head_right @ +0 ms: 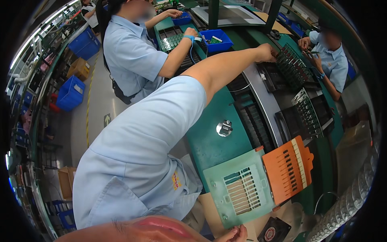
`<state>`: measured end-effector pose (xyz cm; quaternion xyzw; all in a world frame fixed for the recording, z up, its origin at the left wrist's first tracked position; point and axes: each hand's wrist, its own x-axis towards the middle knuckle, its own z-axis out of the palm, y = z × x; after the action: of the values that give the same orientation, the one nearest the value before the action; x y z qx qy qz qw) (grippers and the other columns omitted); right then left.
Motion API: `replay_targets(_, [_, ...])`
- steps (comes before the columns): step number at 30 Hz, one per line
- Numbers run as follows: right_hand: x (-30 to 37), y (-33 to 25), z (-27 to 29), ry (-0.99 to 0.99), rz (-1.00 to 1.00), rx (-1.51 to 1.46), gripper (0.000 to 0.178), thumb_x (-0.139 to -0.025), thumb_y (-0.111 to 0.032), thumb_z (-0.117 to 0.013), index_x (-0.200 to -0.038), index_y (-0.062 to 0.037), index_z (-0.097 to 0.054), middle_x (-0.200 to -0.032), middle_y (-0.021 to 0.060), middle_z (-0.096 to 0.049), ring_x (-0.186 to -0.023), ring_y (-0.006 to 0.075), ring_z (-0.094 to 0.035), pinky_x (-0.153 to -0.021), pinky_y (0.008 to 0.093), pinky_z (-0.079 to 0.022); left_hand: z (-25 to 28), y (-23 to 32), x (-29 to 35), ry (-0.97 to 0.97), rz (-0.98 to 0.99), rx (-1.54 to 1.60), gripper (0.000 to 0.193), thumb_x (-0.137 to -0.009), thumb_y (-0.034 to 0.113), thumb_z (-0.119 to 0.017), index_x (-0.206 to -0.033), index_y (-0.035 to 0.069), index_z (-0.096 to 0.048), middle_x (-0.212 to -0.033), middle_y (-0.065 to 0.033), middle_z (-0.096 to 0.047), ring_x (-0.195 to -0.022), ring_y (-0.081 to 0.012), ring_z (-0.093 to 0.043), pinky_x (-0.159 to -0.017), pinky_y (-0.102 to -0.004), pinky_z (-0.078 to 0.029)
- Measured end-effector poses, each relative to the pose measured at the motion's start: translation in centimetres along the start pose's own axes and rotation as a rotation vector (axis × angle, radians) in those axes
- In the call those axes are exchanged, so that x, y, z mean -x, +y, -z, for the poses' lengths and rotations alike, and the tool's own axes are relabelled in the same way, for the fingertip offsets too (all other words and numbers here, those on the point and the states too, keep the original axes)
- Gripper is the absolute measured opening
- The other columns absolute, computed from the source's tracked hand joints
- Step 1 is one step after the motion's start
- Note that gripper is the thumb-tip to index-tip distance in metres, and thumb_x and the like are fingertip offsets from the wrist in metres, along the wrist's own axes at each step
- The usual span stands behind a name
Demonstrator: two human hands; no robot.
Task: Soldering electronic components onto a printed circuit board at a manual assembly station.
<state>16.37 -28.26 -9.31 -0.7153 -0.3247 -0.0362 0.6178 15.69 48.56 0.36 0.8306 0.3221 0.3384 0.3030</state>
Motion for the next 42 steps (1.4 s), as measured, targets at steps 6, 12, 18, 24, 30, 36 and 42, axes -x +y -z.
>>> replay_targets(6, [0.1,-0.2,0.0,-0.011,0.033,0.064,0.022,-0.096,-0.007,-0.066,-0.116,0.0012,-0.07,-0.109,0.0179,-0.071,-0.097,0.0315,-0.066,-0.09,0.038,-0.055,-0.9,1.1,0.6,0.02,0.095,0.064,0.033,-0.077,0.007,-0.08,-0.109,0.003,-0.077,-0.087,-0.0049,-0.072,-0.074,-0.0188,-0.061,-0.072,-0.0301,-0.051])
replay_targets(12, [-0.3,0.1,0.2,-0.091,0.103,0.085,0.026,-0.096,-0.012,-0.068,-0.118,-0.0001,-0.069,-0.113,0.0182,-0.069,-0.097,0.0309,-0.065,-0.089,0.0374,-0.054,0.4,0.8,1.6,0.009,0.066,0.149,0.033,-0.078,0.007,-0.081,-0.11,0.0,-0.077,-0.091,-0.0044,-0.074,-0.08,-0.0187,-0.064,-0.079,-0.0303,-0.053])
replay_targets(18, [-1.0,-3.4,0.8,-0.256,0.035,0.412,0.036,-0.097,-0.017,-0.064,-0.128,0.0015,-0.061,-0.119,0.0161,-0.064,-0.096,0.0233,-0.062,-0.085,0.0302,-0.051,-0.5,1.9,2.0,-0.032,0.204,0.186,0.031,-0.089,0.009,-0.075,-0.12,0.003,-0.074,-0.112,-0.0133,-0.074,-0.099,-0.0245,-0.069,-0.094,-0.0346,-0.054])
replay_targets(24, [-1.7,-7.2,-1.4,-0.149,-0.246,0.234,0.022,-0.091,0.001,-0.058,-0.111,0.0007,-0.067,-0.112,0.0135,-0.066,-0.098,0.0267,-0.061,-0.083,0.0331,-0.051,1.0,-1.1,1.0,-0.009,0.104,0.32,0.027,-0.087,0.005,-0.076,-0.114,-0.001,-0.075,-0.102,-0.0081,-0.076,-0.088,-0.0195,-0.067,-0.085,-0.0307,-0.053])
replay_targets(30, [-1.5,-7.0,-1.1,-0.166,-0.205,0.259,0.022,-0.089,0.001,-0.058,-0.11,0.0005,-0.066,-0.113,0.0134,-0.065,-0.096,0.0263,-0.06,-0.081,0.0325,-0.05,0.1,-0.8,0.8,-0.055,0.12,0.351,0.026,-0.088,0.003,-0.074,-0.114,0.0,-0.076,-0.103,-0.006,-0.075,-0.089,-0.0187,-0.066,-0.085,-0.0293,-0.052])
replay_targets(36, [-1.4,-7.7,-1.4,-0.14,-0.23,0.286,0.022,-0.088,0.002,-0.059,-0.11,0.0004,-0.066,-0.114,0.0135,-0.065,-0.092,0.0249,-0.059,-0.078,0.0317,-0.05,-0.6,0.3,0.2,-0.066,0.213,0.4,0.026,-0.088,0.001,-0.072,-0.114,0.001,-0.076,-0.102,-0.0044,-0.075,-0.088,-0.0174,-0.066,-0.085,-0.0281,-0.051])
replay_targets(42, [-1.5,-7.8,-1.8,-0.129,-0.22,0.233,0.023,-0.088,0.002,-0.059,-0.11,0.0006,-0.066,-0.115,0.0137,-0.064,-0.088,0.0235,-0.058,-0.075,0.0306,-0.05,-0.6,-0.3,-0.4,-0.103,0.203,0.331,0.03,-0.09,0.001,-0.069,-0.12,0.002,-0.074,-0.104,-0.0045,-0.075,-0.09,-0.0144,-0.066,-0.085,-0.0262,-0.05])
